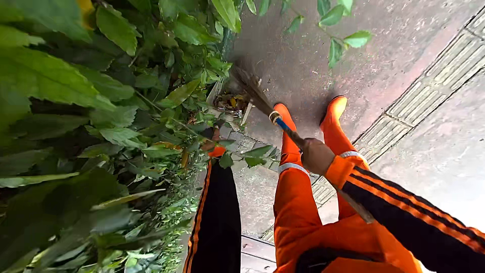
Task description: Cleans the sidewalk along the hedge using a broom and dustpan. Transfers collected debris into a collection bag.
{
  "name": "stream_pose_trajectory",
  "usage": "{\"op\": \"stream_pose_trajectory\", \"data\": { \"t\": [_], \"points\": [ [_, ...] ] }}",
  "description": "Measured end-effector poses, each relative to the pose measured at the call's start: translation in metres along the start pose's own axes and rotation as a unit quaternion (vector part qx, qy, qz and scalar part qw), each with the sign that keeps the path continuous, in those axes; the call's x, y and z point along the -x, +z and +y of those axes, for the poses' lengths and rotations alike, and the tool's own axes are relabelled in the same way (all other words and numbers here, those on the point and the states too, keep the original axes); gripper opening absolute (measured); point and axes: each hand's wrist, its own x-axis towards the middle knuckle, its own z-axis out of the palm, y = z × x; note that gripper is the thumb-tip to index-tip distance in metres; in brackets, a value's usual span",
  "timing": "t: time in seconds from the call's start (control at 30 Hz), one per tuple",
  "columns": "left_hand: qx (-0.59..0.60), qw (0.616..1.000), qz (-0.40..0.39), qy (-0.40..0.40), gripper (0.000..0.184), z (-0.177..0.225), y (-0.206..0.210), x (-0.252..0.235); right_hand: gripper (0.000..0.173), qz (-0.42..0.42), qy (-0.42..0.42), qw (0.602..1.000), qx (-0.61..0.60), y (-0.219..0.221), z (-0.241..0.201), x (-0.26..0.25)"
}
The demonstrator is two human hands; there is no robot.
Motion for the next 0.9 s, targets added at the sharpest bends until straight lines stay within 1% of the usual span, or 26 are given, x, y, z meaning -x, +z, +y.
{"op": "stream_pose_trajectory", "data": {
  "t": [0.03,0.07,0.1,0.13,0.17,0.2,0.23,0.3,0.33,0.37,0.43,0.5,0.57,0.6,0.63,0.67,0.7,0.77,0.8,0.83,0.9],
  "points": [
    [-0.001,1.000,-0.016,-0.023,0.052,0.012,-0.008,0.003,0.085,-0.025,-0.022,0.999,-0.004,0.014,0.006,0.023],
    [-0.009,0.997,-0.041,-0.071,0.045,0.033,-0.017,0.005,0.083,-0.035,-0.045,0.998,-0.016,0.024,0.017,0.050],
    [-0.026,0.993,-0.058,-0.104,0.043,0.049,-0.023,0.006,0.082,-0.031,-0.064,0.997,-0.032,0.030,0.031,0.079],
    [-0.055,0.989,-0.065,-0.118,0.044,0.051,-0.028,0.008,0.080,-0.016,-0.080,0.995,-0.051,0.036,0.048,0.108],
    [-0.081,0.982,-0.080,-0.150,0.049,0.050,-0.037,0.014,0.079,0.015,-0.098,0.993,-0.070,0.042,0.069,0.137],
    [-0.075,0.977,-0.079,-0.183,0.054,0.051,-0.049,0.026,0.078,0.054,-0.114,0.988,-0.085,0.046,0.091,0.163],
    [-0.038,0.971,-0.068,-0.227,0.061,0.057,-0.061,0.041,0.078,0.096,-0.127,0.983,-0.096,0.047,0.112,0.185],
    [0.016,0.968,-0.022,-0.250,0.061,0.050,-0.083,0.071,0.077,0.144,-0.112,0.978,-0.103,0.033,0.140,0.219],
    [0.036,0.970,-0.010,-0.239,0.059,0.041,-0.092,0.087,0.078,0.163,-0.102,0.977,-0.093,0.021,0.151,0.228],
    [0.049,0.973,-0.002,-0.225,0.057,0.032,-0.100,0.101,0.077,0.186,-0.091,0.975,-0.075,0.006,0.160,0.228],
    [0.048,0.975,0.008,-0.218,0.053,0.015,-0.115,0.134,0.075,0.238,-0.067,0.969,-0.021,-0.022,0.172,0.207],
    [0.022,0.971,0.006,-0.238,0.050,0.008,-0.124,0.163,0.071,0.250,-0.019,0.968,0.001,-0.054,0.168,0.158],
    [-0.026,0.963,-0.004,-0.267,0.048,0.000,-0.122,0.190,0.070,0.242,0.029,0.970,0.004,-0.067,0.149,0.096],
    [-0.054,0.960,-0.014,-0.274,0.047,-0.008,-0.117,0.203,0.066,0.231,0.031,0.972,0.013,-0.058,0.139,0.068],
    [-0.082,0.956,-0.026,-0.282,0.046,-0.015,-0.112,0.214,0.064,0.206,0.030,0.978,0.027,-0.037,0.128,0.048],
    [-0.101,0.952,-0.035,-0.288,0.046,-0.022,-0.104,0.222,0.063,0.172,0.021,0.983,0.052,-0.007,0.118,0.035],
    [-0.114,0.947,-0.039,-0.296,0.047,-0.026,-0.097,0.228,0.067,0.122,0.022,0.989,0.079,0.028,0.112,0.029],
    [-0.116,0.941,-0.043,-0.314,0.046,-0.028,-0.092,0.240,0.081,-0.009,0.037,0.992,0.122,0.092,0.106,0.041],
    [-0.108,0.943,-0.042,-0.311,0.043,-0.032,-0.093,0.245,0.087,-0.057,0.038,0.988,0.139,0.116,0.107,0.053],
    [-0.093,0.947,-0.037,-0.305,0.042,-0.036,-0.094,0.250,0.089,-0.084,0.028,0.985,0.148,0.134,0.112,0.069],
    [-0.061,0.953,-0.026,-0.296,0.040,-0.049,-0.100,0.263,0.085,-0.098,-0.006,0.984,0.152,0.152,0.127,0.115]
  ]
}}
